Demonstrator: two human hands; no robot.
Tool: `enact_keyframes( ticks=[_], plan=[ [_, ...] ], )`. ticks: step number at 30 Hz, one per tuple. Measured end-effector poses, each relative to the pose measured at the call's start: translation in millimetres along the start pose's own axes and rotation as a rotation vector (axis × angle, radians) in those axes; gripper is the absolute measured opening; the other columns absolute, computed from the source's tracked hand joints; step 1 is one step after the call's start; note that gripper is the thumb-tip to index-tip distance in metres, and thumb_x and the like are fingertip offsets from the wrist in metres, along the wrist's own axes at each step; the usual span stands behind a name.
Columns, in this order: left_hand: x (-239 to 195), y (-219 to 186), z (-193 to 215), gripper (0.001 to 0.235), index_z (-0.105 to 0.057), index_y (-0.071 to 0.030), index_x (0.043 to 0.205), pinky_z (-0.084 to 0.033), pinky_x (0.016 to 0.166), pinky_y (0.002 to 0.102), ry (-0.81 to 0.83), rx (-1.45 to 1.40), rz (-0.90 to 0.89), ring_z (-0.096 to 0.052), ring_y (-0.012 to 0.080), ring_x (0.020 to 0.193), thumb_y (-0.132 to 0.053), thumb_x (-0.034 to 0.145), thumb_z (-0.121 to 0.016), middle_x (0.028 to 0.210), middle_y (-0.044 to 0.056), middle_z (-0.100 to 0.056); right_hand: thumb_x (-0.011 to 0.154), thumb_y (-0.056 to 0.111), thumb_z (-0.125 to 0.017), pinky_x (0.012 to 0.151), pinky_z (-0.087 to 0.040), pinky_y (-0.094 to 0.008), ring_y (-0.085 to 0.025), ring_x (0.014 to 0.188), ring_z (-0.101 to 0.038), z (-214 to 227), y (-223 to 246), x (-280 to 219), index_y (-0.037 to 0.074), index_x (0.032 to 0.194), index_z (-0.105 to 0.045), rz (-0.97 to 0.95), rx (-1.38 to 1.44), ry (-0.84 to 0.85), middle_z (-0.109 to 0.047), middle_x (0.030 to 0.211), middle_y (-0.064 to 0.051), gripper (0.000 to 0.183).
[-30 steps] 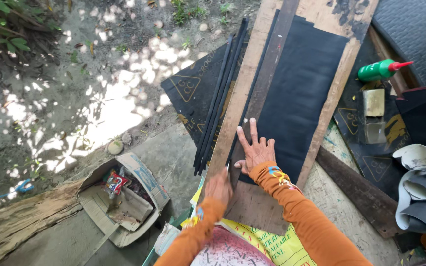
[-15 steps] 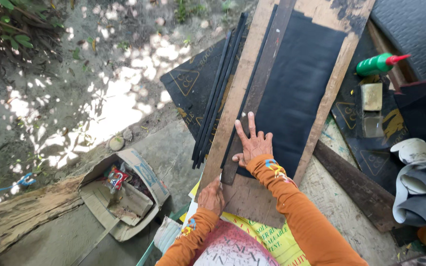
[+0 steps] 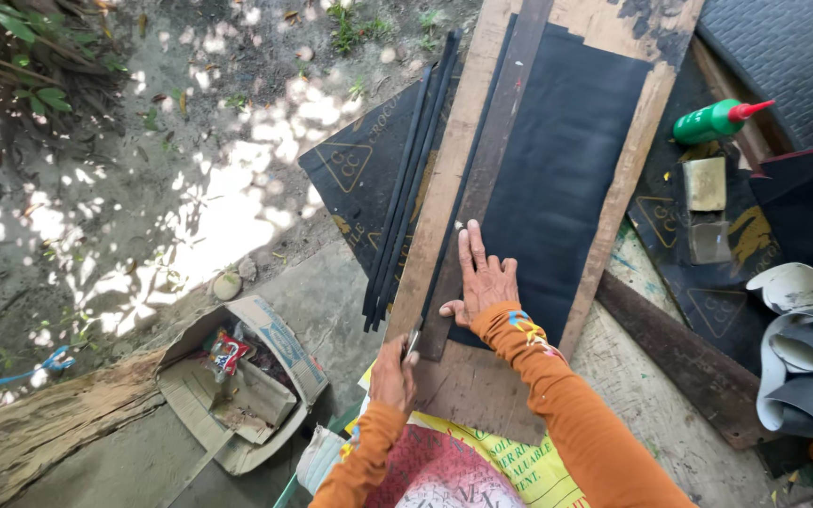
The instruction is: The person uses a utility knife and a metal ruler to cut a black rubber sheet into long strips on a wooden workbench. The person repeatedly aligns the ruler, cuts along its edge, and stacks the cut strips. A sharpening stone is briefly handled before resuming cutting.
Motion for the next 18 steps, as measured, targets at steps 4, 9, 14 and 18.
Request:
enact_keyframes(
  ticks=[4,9,14,18],
  plan=[
    [32.0,-3.0,-24.5,0.027,-0.07,-0.004,0.102,-0.051,0.075,0.047,-0.025,0.139,0.271,-0.064,0.0405,0.084,-0.024,0.086,-0.077,0.089,0.019,-0.063,0.059,0.062,-0.088,0.092,-0.037,-0.045,-0.03,0.102,-0.054,0.9,-4.1,5.9,0.002,0.161,-0.007,-0.006,0.013,0.007,0.001,0.171,-0.014,0.144],
    [45.0,-11.2,-30.4,0.026,-0.073,-0.007,0.106,-0.051,0.074,0.048,-0.085,0.241,0.168,-0.065,0.0423,0.086,-0.024,0.087,-0.073,0.091,0.02,-0.064,0.059,0.061,-0.089,0.092,-0.037,-0.045,-0.031,0.1,-0.053,-1.1,-6.0,4.8,0.002,0.161,-0.005,0.006,0.028,0.012,0.002,0.171,-0.014,0.144],
    [50.0,0.4,-35.4,0.022,-0.073,-0.007,0.097,-0.051,0.077,0.05,-0.033,0.233,0.262,-0.067,0.0417,0.089,-0.025,0.085,-0.072,0.093,0.018,-0.069,0.059,0.061,-0.089,0.092,-0.037,-0.047,-0.032,0.096,-0.053,-1.0,-8.2,5.3,0.002,0.16,-0.003,0.009,0.056,0.004,0.001,0.171,-0.014,0.145],
    [55.3,17.3,-38.8,0.023,-0.07,-0.004,0.094,-0.051,0.079,0.051,0.068,0.278,0.336,-0.066,0.0427,0.092,-0.025,0.086,-0.072,0.096,0.019,-0.07,0.057,0.059,-0.09,0.092,-0.037,-0.045,-0.031,0.095,-0.053,-3.9,-9.0,3.6,0.003,0.162,-0.005,0.019,0.069,-0.01,-0.001,0.171,-0.013,0.146]
  ],
)
Point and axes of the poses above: each hand's wrist, its own x-axis towards the middle knuckle, its own z-axis out of the back of the hand, y = z × x, the point moved 4 cm from there along x, towards the middle knuckle
